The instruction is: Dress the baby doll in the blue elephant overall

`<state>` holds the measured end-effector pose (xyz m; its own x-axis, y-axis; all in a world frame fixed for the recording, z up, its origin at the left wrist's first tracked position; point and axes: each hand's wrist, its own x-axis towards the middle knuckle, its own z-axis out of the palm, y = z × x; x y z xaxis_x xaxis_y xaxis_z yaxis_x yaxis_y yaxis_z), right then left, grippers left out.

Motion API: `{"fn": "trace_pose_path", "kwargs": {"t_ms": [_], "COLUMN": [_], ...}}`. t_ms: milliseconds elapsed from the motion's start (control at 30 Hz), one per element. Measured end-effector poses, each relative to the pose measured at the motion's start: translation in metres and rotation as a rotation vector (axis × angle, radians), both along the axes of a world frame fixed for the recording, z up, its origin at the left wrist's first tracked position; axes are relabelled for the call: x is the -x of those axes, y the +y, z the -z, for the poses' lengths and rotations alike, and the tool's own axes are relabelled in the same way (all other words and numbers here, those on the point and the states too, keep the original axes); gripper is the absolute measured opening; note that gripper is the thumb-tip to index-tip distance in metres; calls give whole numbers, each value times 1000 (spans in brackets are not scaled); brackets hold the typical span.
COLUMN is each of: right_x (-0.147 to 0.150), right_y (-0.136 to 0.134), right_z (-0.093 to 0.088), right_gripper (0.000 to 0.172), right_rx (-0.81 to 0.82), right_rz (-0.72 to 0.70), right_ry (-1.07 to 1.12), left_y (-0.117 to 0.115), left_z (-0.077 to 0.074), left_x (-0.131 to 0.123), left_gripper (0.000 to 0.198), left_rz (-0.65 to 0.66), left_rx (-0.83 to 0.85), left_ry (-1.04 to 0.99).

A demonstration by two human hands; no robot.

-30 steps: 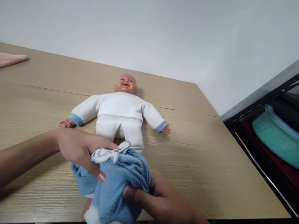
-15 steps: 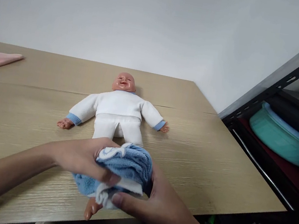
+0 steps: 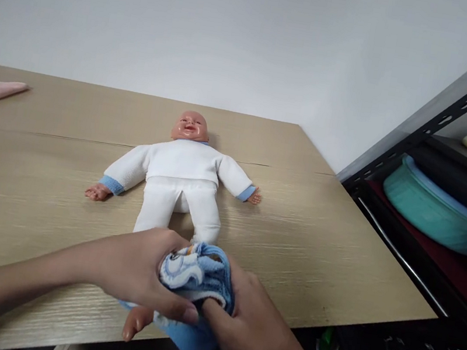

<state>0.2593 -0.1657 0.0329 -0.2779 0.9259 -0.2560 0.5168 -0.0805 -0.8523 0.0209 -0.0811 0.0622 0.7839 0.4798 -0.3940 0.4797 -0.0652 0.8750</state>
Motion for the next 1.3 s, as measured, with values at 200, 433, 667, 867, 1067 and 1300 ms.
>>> {"fn": "trace_pose_path", "kwargs": {"t_ms": [200,433,667,867,1067,1300], "right_x": [3,6,-2,7,-1,-16], "right_y": [-10,-16,-17,-27,-22,-4], "right_z": [13,11,33,53,63,62], "right_gripper": [52,26,56,34,41,51], "right_rx": [-35,-60,20,49,-373,-326], "right_rz": [68,37,61,240,233,179], "right_ry": [-169,-361,-2,265,334,346], "left_y": [-9,-20,-18,-10,3,9], "left_z": [10,12,16,25,27,18], "left_x": [-8,-17,-11,-5,1,4], "left_gripper": [16,37,42,45,57,41], "left_rz": [-71,23,-3,-91,-170,-151], "left_rx": [-350,-637,-560,-351,-207,-228], "left_ry": [109,412,277,120,-55,-120]}}
